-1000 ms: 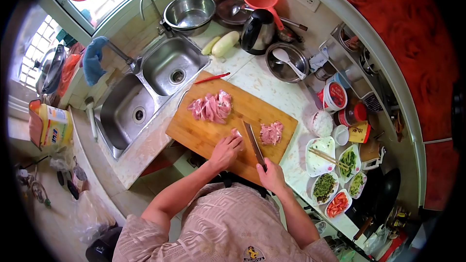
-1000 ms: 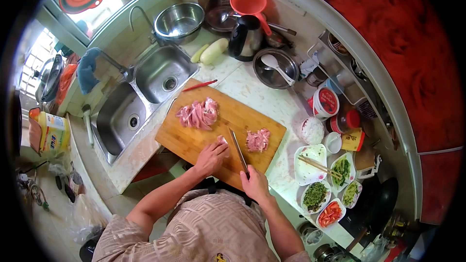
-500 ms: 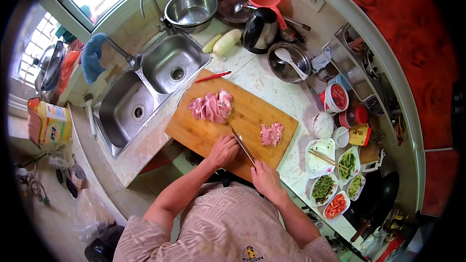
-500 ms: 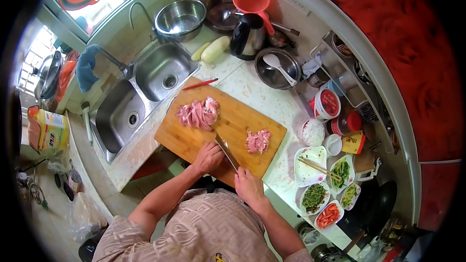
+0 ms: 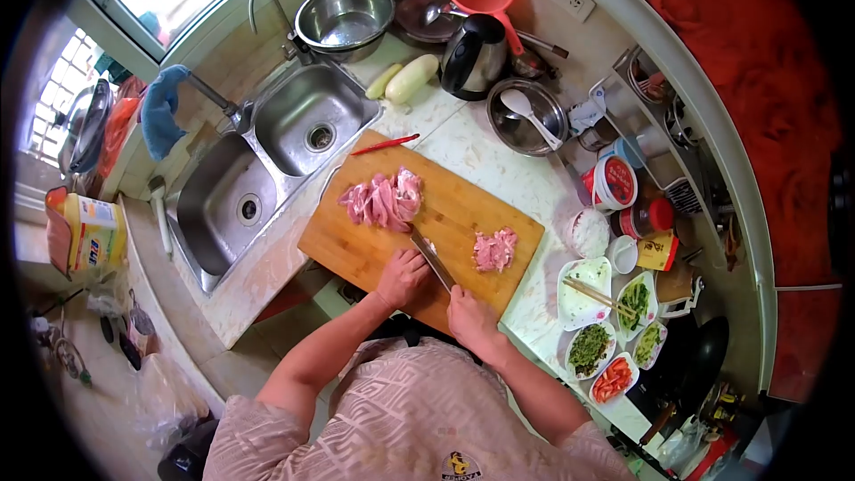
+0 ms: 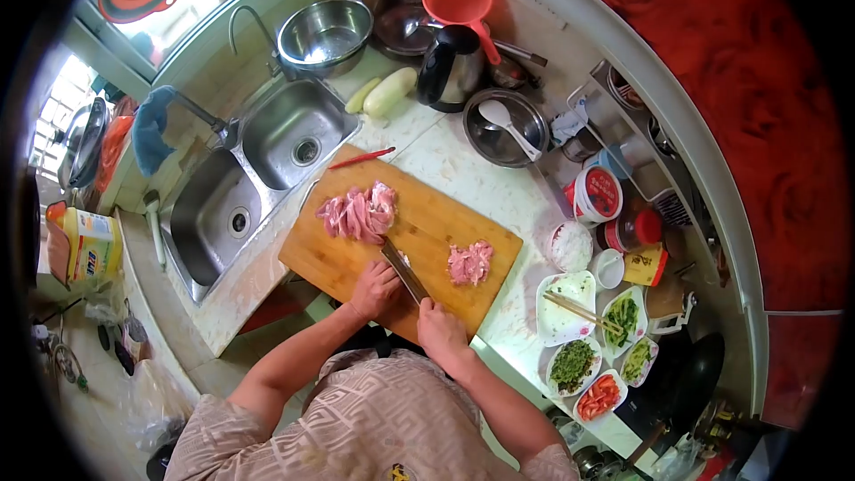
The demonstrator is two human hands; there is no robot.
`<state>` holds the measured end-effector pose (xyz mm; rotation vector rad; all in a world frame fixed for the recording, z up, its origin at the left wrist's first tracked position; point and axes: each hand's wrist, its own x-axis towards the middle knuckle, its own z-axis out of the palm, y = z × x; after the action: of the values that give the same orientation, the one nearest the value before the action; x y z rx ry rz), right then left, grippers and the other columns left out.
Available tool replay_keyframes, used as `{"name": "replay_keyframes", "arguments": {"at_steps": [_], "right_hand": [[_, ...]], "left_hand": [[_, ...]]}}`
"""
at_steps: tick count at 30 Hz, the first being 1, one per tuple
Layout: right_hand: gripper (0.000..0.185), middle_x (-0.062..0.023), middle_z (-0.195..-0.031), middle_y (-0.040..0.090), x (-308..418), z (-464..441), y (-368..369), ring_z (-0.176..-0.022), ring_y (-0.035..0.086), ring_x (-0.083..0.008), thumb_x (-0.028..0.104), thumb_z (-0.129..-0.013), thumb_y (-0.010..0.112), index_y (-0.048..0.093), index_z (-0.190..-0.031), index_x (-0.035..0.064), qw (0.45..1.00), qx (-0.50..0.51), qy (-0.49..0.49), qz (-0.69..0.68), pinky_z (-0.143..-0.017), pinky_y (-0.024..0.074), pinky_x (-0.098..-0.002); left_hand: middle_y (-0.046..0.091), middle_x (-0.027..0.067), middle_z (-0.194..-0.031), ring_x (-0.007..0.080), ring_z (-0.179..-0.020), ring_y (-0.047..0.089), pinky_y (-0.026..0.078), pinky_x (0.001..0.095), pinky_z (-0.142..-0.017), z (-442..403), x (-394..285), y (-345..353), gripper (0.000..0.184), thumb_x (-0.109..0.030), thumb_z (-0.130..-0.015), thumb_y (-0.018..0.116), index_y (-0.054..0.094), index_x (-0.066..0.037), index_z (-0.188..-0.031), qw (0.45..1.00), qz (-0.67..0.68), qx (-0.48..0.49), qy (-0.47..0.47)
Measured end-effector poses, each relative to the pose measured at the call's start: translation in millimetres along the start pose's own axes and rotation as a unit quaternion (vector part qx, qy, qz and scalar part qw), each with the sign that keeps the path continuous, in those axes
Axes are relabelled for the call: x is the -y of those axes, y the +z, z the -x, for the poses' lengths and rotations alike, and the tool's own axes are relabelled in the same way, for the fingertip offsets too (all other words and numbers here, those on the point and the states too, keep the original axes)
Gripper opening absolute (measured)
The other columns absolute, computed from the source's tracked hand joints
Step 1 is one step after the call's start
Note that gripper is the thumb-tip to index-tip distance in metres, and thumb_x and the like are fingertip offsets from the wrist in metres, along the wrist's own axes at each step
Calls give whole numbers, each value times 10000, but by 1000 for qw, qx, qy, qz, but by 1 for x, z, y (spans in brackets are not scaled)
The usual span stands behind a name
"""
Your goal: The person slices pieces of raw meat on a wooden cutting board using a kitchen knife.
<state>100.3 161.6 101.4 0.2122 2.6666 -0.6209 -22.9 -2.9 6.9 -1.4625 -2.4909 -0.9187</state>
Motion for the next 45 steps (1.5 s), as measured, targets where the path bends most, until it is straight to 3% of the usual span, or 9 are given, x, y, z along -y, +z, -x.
{"name": "replay_keyframes", "arguments": {"at_steps": [5,9,15,18,27,33,36,39,45], "right_hand": [[208,-258,-904,696,-29,-7,8,-813,701,-467,179,-984,516,542,-1065,-11,999,-23,-31,-38,-696,564,-555],[225,-278,-884,682,-39,4,-9,-834,678,-476,174,-996,485,549,-1056,-34,993,-53,70,-75,-716,538,-573],[191,-260,-900,680,-18,30,-11,-813,676,-476,179,-989,522,550,-1036,-4,998,-50,0,-40,-705,543,-579],[171,-244,-914,681,-10,41,-16,-801,679,-473,176,-988,528,546,-1032,11,1000,-27,-2,-15,-697,545,-581],[178,-223,-926,696,-9,7,0,-801,691,-460,188,-991,524,544,-1056,24,1000,-19,3,14,-722,540,-588],[257,-291,-927,692,-21,-7,-17,-836,672,-498,185,-991,493,551,-1110,-36,993,27,74,-82,-754,522,-595],[281,-309,-929,688,-33,-6,-15,-840,658,-516,173,-989,486,554,-1144,-51,989,-51,108,-86,-760,518,-593],[200,-283,-920,691,-20,8,-19,-822,687,-484,159,-975,488,556,-1045,-15,997,-51,40,-34,-729,547,-587],[160,-256,-964,678,-9,43,-26,-814,678,-486,158,-976,523,533,-1024,5,1000,17,10,6,-717,540,-595]], "left_hand": [[692,67,-1120,242,-1037,644,486,385,-889,-6,-6,-2,200,-102,-789,686,718,-75,-985,998,0,-49,26],[710,64,-1180,224,-1080,651,486,373,-893,-3,-6,-3,220,-110,-811,701,732,-78,-1026,998,-2,-56,20],[711,64,-1181,225,-1049,653,483,373,-892,1,-8,-5,197,-110,-816,709,727,-78,-1009,996,0,-91,3],[705,74,-1076,245,-995,655,487,376,-869,-4,-12,-11,162,-69,-789,727,720,-59,-951,998,-10,-61,2],[653,68,-1055,248,-1010,612,472,379,-886,0,-2,-4,157,-99,-807,666,681,-74,-962,1000,-1,10,-5],[686,63,-1142,243,-1012,632,479,363,-878,-2,-4,-4,237,-106,-811,683,704,-65,-1043,1000,10,-27,1],[694,61,-1177,240,-1002,645,485,358,-871,1,-4,-3,275,-109,-811,691,712,-64,-1082,999,4,-33,3],[693,53,-1170,234,-1003,643,486,357,-876,3,-2,1,280,-105,-809,693,716,-66,-1085,994,16,-109,19],[690,68,-1145,255,-999,644,491,378,-868,6,-2,-4,249,-51,-774,707,720,-60,-1022,999,22,-33,14]]}}
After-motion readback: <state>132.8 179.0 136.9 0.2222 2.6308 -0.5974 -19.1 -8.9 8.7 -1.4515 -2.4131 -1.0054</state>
